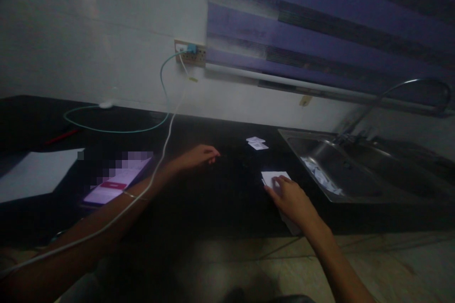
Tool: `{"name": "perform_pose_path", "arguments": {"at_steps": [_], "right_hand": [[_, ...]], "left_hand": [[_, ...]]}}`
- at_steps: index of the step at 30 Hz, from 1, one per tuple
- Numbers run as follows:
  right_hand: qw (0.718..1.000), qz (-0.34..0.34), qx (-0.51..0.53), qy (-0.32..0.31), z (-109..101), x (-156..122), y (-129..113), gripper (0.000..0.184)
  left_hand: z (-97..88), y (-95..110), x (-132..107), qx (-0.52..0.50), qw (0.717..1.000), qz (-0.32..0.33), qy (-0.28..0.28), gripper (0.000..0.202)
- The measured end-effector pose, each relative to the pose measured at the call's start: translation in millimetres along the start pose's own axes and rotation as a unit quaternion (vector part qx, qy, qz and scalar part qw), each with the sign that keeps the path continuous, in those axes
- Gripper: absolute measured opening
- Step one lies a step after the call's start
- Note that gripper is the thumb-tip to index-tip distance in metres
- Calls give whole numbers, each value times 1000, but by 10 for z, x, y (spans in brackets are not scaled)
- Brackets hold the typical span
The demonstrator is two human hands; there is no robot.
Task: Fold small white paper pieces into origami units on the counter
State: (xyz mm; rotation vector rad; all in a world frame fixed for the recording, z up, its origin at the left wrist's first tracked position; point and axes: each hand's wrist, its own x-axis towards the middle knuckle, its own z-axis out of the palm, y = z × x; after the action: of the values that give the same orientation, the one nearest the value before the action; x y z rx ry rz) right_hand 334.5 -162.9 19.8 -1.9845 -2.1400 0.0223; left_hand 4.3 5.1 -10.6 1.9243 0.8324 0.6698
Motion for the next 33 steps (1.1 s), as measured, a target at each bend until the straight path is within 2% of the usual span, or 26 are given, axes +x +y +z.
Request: {"name": "perform_pose_path", "arguments": {"at_steps": [4, 10, 15, 25, 30, 33], "right_hand": [[998, 32, -6, -47, -126, -100, -51, 50], [991, 90, -87, -51, -145, -259, -132, 37], [981, 138, -131, -39, -199, -296, -207, 38], [991, 126, -20, 44, -164, -242, -104, 45], [989, 88, 112, 30, -176, -187, -8, 56], [989, 62, 120, 53, -289, -145, 40, 57]], "left_hand": [[-1, 16, -17, 8, 1000, 5, -2, 34], [0, -19, 9, 13, 1000, 20, -5, 34], [6, -34, 23, 8, 1000, 17, 0, 34], [2, 10, -11, 15, 1000, 24, -2, 34], [5, 54, -34, 16, 1000, 13, -1, 33], [8, 92, -52, 21, 1000, 19, 2, 32]]}}
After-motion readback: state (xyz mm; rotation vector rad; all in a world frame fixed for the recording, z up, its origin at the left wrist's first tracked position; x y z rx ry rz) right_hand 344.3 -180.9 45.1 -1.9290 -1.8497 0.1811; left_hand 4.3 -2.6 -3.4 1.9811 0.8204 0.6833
